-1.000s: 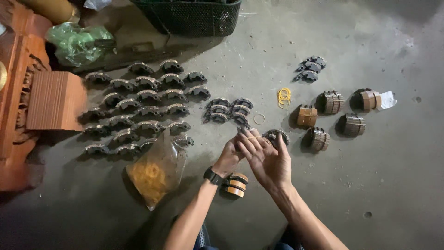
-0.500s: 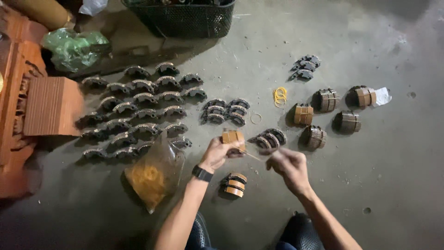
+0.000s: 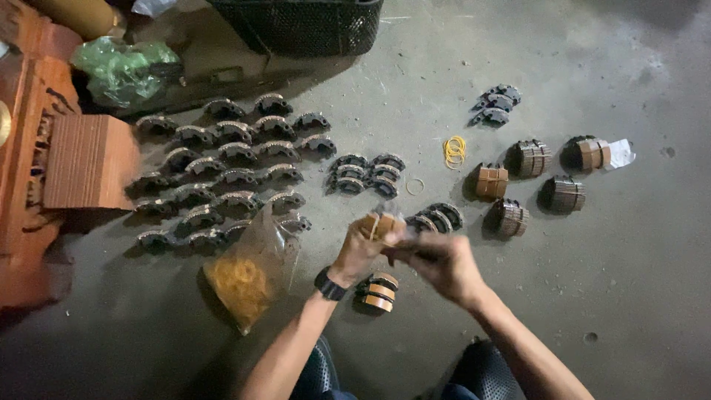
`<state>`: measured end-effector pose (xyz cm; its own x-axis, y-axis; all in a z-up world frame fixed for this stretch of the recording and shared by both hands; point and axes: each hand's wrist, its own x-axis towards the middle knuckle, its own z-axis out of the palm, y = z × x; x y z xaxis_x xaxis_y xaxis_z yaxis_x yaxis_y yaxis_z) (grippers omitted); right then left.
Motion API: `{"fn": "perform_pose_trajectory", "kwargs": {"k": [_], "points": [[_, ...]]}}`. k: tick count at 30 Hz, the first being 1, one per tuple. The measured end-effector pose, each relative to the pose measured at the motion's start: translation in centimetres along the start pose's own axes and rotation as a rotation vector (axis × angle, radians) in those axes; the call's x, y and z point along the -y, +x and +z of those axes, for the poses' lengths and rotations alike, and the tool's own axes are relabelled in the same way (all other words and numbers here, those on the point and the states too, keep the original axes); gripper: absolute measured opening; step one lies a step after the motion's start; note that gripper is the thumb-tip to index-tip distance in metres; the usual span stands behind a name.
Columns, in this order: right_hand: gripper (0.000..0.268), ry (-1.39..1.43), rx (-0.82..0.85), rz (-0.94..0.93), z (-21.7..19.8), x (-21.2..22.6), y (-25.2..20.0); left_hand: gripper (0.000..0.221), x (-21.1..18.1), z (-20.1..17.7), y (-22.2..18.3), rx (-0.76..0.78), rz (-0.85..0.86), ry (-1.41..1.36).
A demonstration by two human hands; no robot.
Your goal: The recorder is sorting motorcycle brake shoe components on a concrete floor and securing them in stacks using rubber bands.
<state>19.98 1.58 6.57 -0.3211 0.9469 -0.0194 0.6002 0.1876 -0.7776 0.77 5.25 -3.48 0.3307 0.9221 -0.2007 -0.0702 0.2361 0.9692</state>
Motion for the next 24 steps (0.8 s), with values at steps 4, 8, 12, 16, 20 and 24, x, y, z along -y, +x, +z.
{"fn": "perform_pose_trajectory", "kwargs": {"k": [4, 8, 12, 16, 20, 24], "points": [[0.011, 0.197, -0.117, 0.016, -2.6, -1.5, 0.9, 0.062, -3.3, -1.3, -1.3, 0.393, -0.106, -0.539], [0.007, 0.452, 0.079, 0.165, -4.1, 0.3, 3.5, 0.051, -7.3, 0.0, -1.0, 1.083, -0.118, -0.3], [0.018, 0.317, 0.528, -0.186, -4.0, 1.0, 6.4, 0.041, -5.8, 1.7, -0.3, 0.961, -0.174, -0.277], [0.015, 0.301, 0.419, -0.129, -3.7, -1.2, 6.4, 0.032, -4.2, 1.7, 0.6, 0.76, -0.163, -0.244], [0.032, 0.358, -0.241, 0.295, 1.1, -4.0, 4.2, 0.042, -2.1, 1.3, 1.6, 0.054, 0.063, -0.181], [0.055, 0.966, -0.177, 0.074, 6.1, -8.5, 2.9, 0.049, -0.2, 1.4, 1.8, -0.069, 0.121, -0.054]]}}
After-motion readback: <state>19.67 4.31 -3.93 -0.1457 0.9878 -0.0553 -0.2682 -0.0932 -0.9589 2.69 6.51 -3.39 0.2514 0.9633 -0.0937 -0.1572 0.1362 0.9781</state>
